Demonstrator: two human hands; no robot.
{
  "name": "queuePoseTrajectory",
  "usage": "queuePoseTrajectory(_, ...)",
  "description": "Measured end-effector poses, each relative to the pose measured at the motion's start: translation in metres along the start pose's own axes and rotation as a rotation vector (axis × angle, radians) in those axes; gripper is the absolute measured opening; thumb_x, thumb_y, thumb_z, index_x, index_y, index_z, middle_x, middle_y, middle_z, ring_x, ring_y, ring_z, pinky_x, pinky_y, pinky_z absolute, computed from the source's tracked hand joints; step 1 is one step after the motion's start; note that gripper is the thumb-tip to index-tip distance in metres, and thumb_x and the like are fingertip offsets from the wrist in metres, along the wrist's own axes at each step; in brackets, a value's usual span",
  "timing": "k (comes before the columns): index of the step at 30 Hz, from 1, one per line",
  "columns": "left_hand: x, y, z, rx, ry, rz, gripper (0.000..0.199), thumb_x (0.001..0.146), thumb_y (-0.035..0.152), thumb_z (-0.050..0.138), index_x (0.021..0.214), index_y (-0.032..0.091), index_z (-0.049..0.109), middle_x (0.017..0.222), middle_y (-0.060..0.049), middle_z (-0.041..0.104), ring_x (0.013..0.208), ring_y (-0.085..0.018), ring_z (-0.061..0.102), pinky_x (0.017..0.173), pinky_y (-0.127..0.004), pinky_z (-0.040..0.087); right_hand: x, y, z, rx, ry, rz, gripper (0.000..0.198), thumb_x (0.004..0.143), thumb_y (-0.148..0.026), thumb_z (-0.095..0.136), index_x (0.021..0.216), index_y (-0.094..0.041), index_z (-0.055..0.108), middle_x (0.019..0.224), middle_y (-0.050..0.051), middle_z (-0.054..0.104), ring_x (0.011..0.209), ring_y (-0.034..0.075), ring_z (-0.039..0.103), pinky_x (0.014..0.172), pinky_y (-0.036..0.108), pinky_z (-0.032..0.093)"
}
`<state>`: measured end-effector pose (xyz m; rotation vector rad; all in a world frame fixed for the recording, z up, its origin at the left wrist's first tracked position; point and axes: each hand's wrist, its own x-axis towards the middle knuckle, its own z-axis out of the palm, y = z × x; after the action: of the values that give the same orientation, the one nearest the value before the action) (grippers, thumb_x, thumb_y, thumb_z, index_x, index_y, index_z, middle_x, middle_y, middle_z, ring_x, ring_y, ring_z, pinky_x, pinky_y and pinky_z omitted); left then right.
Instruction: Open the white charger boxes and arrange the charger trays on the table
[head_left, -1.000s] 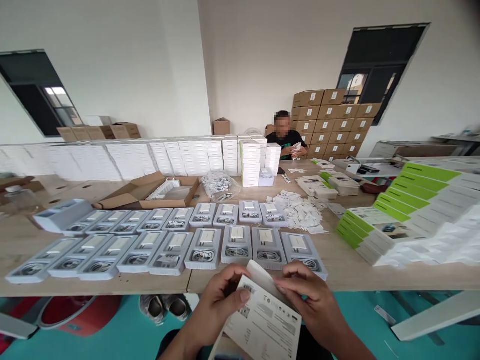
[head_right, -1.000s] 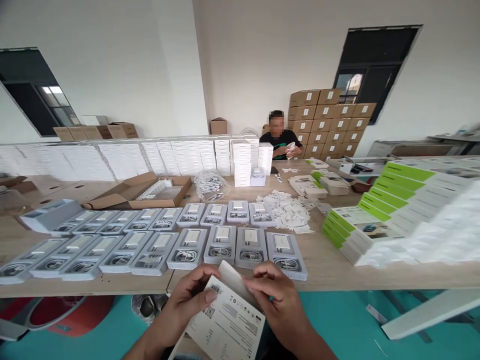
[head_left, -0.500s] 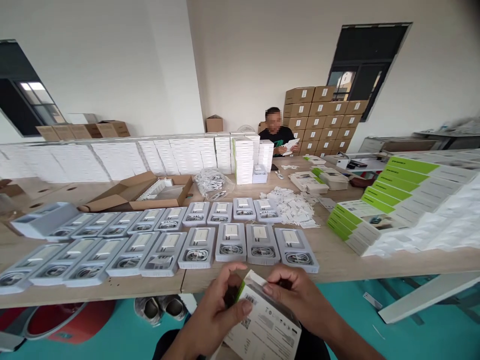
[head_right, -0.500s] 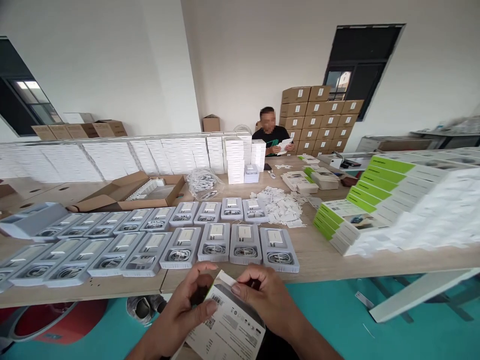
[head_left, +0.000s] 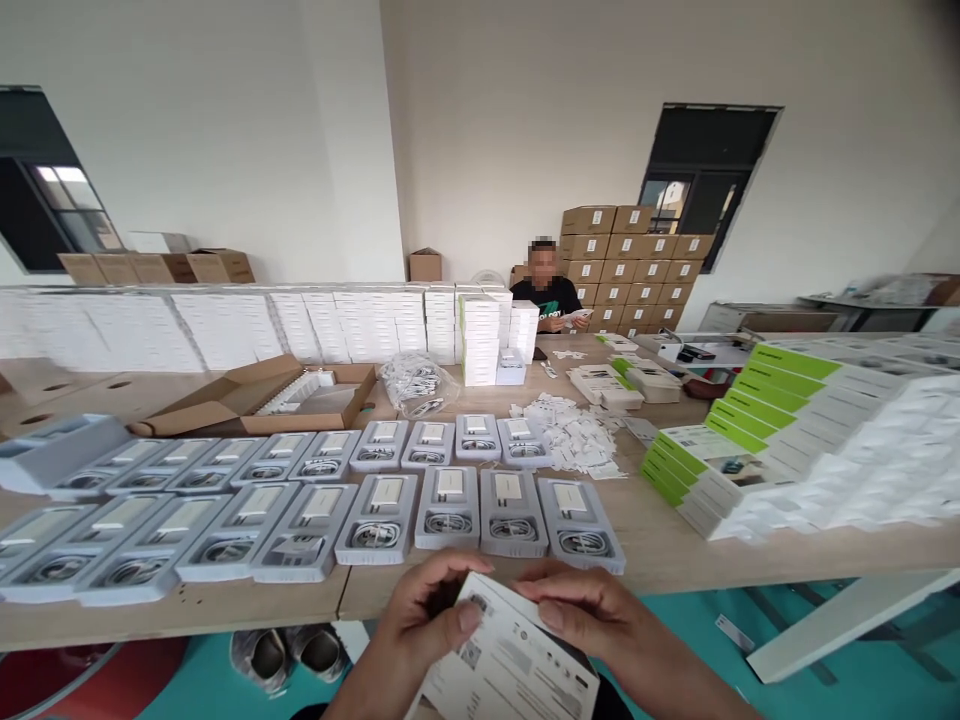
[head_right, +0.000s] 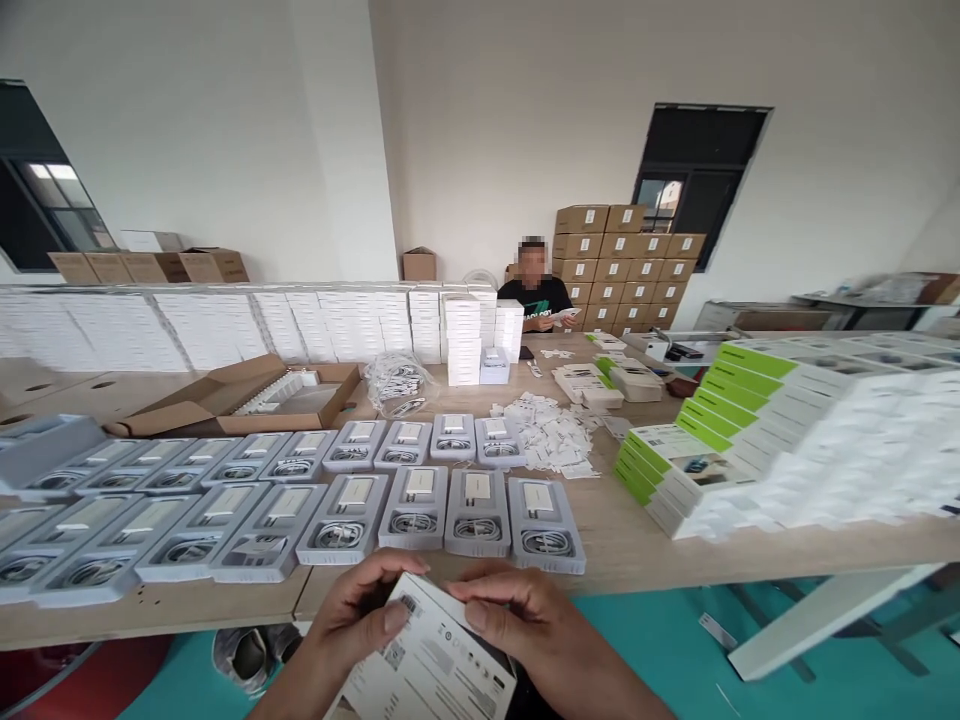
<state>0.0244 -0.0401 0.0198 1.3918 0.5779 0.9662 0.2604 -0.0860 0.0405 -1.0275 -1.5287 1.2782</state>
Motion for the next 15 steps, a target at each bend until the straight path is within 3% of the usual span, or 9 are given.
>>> queuePoseTrajectory(9,0.002,0.001,0.001,-0.088,0.11,-0.034,0.034,0.074,0.042,0.074,0.1,0.02,0.068,0.081,-0.002,0.063,0.068,-0.014,0.052,0.061,-0.024,0.039,-0.018,-0.008,0.009,0.058,-0.119,0.152,0.043,0.094,-0.052,0.05,0.134,-0.037,0.055,0.148,-0.003,0.047,0.141,0.029,0.037,0.115,0.05,0.032)
queuePoseTrajectory(12,0.002,-0.001,0.003,-0.064,0.202,-0.041,0.039,0.066,0.048,0.078,0.092,0.02,0.071,0.076,-0.003,0.064,0.066,-0.015,0.053,0.059,-0.025,0.04,-0.023,-0.009,0.009,0.009,-0.102,0.175,0.046,0.092,-0.055,0.051,0.135,-0.038,0.054,0.147,-0.006,0.047,0.139,0.028,0.04,0.113,0.045,0.037)
queuePoseTrajectory(15,0.001,-0.009,0.004,-0.023,0.342,-0.049,0.042,0.059,0.051,0.08,0.087,0.021,0.071,0.076,-0.004,0.066,0.068,-0.02,0.057,0.057,-0.028,0.043,-0.022,-0.016,0.009,-0.093,-0.123,0.086,0.055,0.085,-0.057,0.062,0.136,-0.039,0.053,0.141,-0.005,0.054,0.127,0.029,0.054,0.103,0.039,0.049)
